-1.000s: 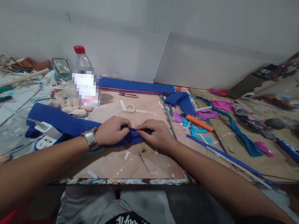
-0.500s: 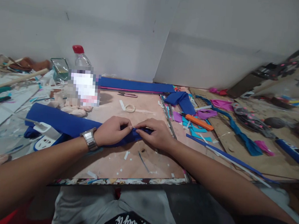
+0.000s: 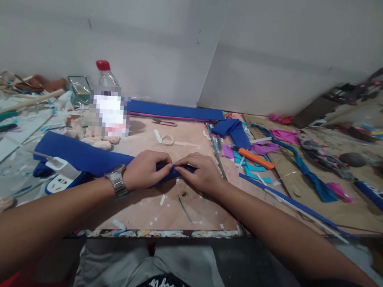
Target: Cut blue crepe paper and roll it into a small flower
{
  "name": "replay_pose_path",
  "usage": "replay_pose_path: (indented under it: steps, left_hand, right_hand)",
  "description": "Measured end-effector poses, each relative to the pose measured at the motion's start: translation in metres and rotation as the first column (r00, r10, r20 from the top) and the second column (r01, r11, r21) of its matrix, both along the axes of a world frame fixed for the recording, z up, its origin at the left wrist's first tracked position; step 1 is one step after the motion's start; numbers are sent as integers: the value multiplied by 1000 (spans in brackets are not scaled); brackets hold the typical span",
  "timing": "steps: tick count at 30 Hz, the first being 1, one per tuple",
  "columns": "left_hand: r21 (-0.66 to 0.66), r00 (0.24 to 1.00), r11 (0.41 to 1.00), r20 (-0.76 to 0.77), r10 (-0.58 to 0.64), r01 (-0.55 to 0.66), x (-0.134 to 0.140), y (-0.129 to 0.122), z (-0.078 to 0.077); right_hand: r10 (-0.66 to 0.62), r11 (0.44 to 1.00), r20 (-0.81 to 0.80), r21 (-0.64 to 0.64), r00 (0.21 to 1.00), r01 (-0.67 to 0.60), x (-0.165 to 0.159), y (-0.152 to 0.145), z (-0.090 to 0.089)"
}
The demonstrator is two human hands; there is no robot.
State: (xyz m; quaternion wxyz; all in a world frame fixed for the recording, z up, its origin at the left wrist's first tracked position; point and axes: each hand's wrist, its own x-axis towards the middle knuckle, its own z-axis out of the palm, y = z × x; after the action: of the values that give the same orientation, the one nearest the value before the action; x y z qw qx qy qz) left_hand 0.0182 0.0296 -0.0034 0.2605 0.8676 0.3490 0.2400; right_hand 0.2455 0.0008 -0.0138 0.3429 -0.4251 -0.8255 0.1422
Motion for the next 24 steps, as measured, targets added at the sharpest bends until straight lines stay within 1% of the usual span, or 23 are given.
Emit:
replay_pose_path:
  steps: [7,10,13,19,24]
  left_hand:
    - [72,1000,997,-18,-7,9,0,-2,-1]
    - [104,1000,995,-26,-6,8,0,-3,-2]
    - [158,998,987,-55,-10,19,1,-2,-5]
    - [279,989,959,-146,2,39,1,-1,-8]
    - [318,988,946,-151,-19,67,2,-2,-8]
  right_hand:
    - [-10,1000,-3,12,1000,10,-1,-1,0]
    - [-20,1000,-14,-7,1000,20,-2,-1,1]
    - [-30,998,-37,-60,999,28,-3,-3,2]
    - [-11,983,-77,-181,997,-4,-6,-4,3]
    - [15,965,-100,-259,995,-40,-7,-4,4]
